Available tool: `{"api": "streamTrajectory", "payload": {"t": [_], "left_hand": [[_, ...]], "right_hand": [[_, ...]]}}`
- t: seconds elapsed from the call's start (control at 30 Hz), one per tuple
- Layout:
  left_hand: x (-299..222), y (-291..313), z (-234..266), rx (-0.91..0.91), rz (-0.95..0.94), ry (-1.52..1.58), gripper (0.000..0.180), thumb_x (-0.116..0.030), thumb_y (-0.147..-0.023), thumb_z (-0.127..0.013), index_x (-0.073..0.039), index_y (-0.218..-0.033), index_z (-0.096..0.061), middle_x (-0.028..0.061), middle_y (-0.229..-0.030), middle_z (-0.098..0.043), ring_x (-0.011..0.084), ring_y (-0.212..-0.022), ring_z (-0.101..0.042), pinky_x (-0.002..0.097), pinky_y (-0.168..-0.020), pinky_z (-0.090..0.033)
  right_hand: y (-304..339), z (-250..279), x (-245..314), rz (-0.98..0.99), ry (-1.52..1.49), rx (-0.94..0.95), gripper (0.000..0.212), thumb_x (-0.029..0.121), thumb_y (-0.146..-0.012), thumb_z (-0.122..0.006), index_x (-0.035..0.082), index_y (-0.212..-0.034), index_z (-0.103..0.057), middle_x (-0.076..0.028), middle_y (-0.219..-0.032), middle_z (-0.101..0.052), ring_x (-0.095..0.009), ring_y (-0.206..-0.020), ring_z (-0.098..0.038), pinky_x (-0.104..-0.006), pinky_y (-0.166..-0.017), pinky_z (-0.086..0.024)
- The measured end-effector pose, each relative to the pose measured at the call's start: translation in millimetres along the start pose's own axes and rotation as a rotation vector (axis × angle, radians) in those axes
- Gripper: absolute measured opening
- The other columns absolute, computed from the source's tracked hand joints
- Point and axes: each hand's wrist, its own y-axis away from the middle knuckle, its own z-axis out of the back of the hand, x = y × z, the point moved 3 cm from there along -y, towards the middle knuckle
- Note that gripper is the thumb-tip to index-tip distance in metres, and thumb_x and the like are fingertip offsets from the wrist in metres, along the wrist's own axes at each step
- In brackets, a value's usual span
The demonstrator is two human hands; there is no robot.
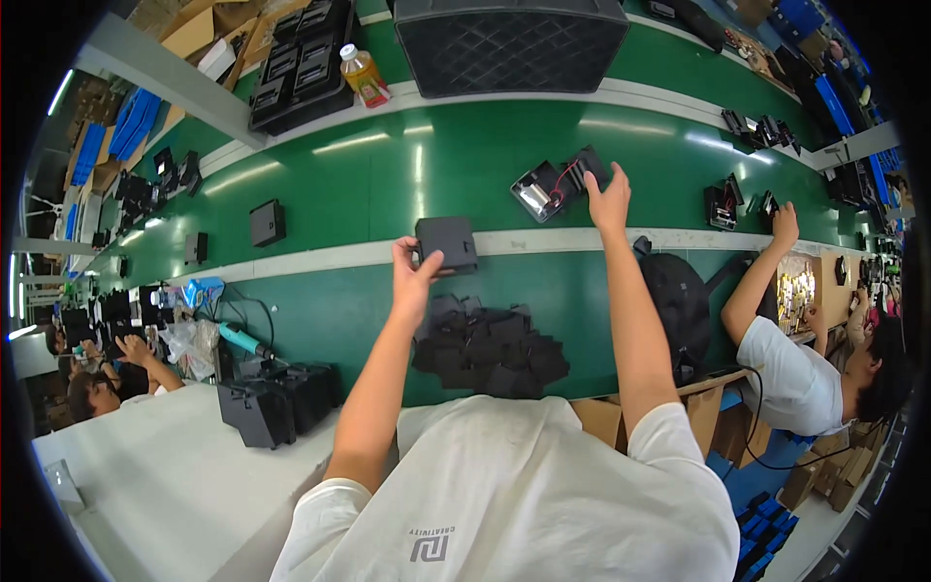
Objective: Assembling small electronic components into plastic housings on a production line.
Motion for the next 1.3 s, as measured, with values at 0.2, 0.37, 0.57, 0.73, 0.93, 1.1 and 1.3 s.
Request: {"api": "streamTrajectory", "payload": {"t": [0.2,0.37,0.57,0.73,0.93,1.1,1.3], "left_hand": [[1.2,-91.4,47.9,-0.306,-0.135,-0.007,0.038,-0.009,-0.089,-0.065,-0.012,-0.115,-0.036,0.0138,-0.117,-0.046,0.0249,-0.101,-0.055,0.0368,-0.08,-0.049],[-3.1,-121.4,67.9,-0.461,-0.115,-0.569,0.044,-0.021,-0.089,-0.064,-0.007,-0.12,-0.037,0.0167,-0.122,-0.046,0.0288,-0.109,-0.052,0.042,-0.094,-0.043],[-25.5,-105.6,68.6,-0.477,-0.573,-1.112,0.042,-0.028,-0.091,-0.061,-0.004,-0.122,-0.047,0.0195,-0.128,-0.047,0.0317,-0.117,-0.05,0.0417,-0.098,-0.04],[-53.8,-54.8,-4.3,0.142,0.311,-0.149,0.042,-0.038,-0.096,-0.052,-0.004,-0.12,-0.058,0.0157,-0.12,-0.058,0.0276,-0.097,-0.061,0.0374,-0.079,-0.049],[-4.6,24.8,-15.0,0.766,0.693,-0.031,0.044,-0.026,-0.096,-0.057,-0.006,-0.134,-0.047,0.0175,-0.123,-0.056,0.0275,-0.102,-0.062,0.0339,-0.072,-0.054],[14.1,84.3,-34.3,0.573,0.496,0.152,0.056,-0.015,-0.094,-0.058,-0.015,-0.144,-0.032,0.014,-0.121,-0.055,0.0143,-0.082,-0.056,0.019,-0.058,-0.043],[12.4,119.8,-54.1,0.514,0.222,0.062,0.062,-0.012,-0.093,-0.057,-0.021,-0.147,-0.027,0.0107,-0.119,-0.052,0.0122,-0.085,-0.05,0.0178,-0.065,-0.04]], "right_hand": [[-7.4,-16.3,79.9,-0.054,0.129,0.394,0.031,0.023,-0.083,-0.063,0.003,-0.107,-0.062,-0.018,-0.111,-0.063,-0.034,-0.1,-0.06,-0.0423,-0.082,-0.051],[51.6,-61.0,134.4,0.076,0.381,0.255,0.041,0.025,-0.077,-0.073,0.007,-0.107,-0.051,-0.008,-0.129,-0.047,-0.032,-0.115,-0.047,-0.0502,-0.08,-0.049],[51.4,-80.1,148.0,-0.039,0.111,0.426,0.046,0.022,-0.07,-0.079,0.009,-0.098,-0.045,-0.009,-0.138,-0.042,-0.031,-0.122,-0.044,-0.0487,-0.083,-0.047],[103.1,18.6,206.2,0.645,-0.325,0.847,0.041,0.012,-0.063,-0.077,0.009,-0.089,-0.045,-0.008,-0.139,-0.045,-0.029,-0.124,-0.044,-0.0389,-0.095,-0.042],[164.1,123.3,217.1,0.796,-0.144,0.914,0.04,0.009,-0.064,-0.075,0.008,-0.093,-0.048,-0.008,-0.146,-0.039,-0.03,-0.134,-0.038,-0.0421,-0.105,-0.034],[197.1,163.4,185.8,0.566,0.099,0.785,0.041,0.01,-0.068,-0.074,0.008,-0.102,-0.051,-0.01,-0.147,-0.038,-0.032,-0.134,-0.039,-0.0411,-0.109,-0.032],[220.2,169.7,170.5,0.092,-0.06,0.831,0.061,0.015,-0.069,-0.077,0.007,-0.123,-0.049,-0.013,-0.146,-0.04,-0.033,-0.13,-0.042,-0.0403,-0.106,-0.036]]}}
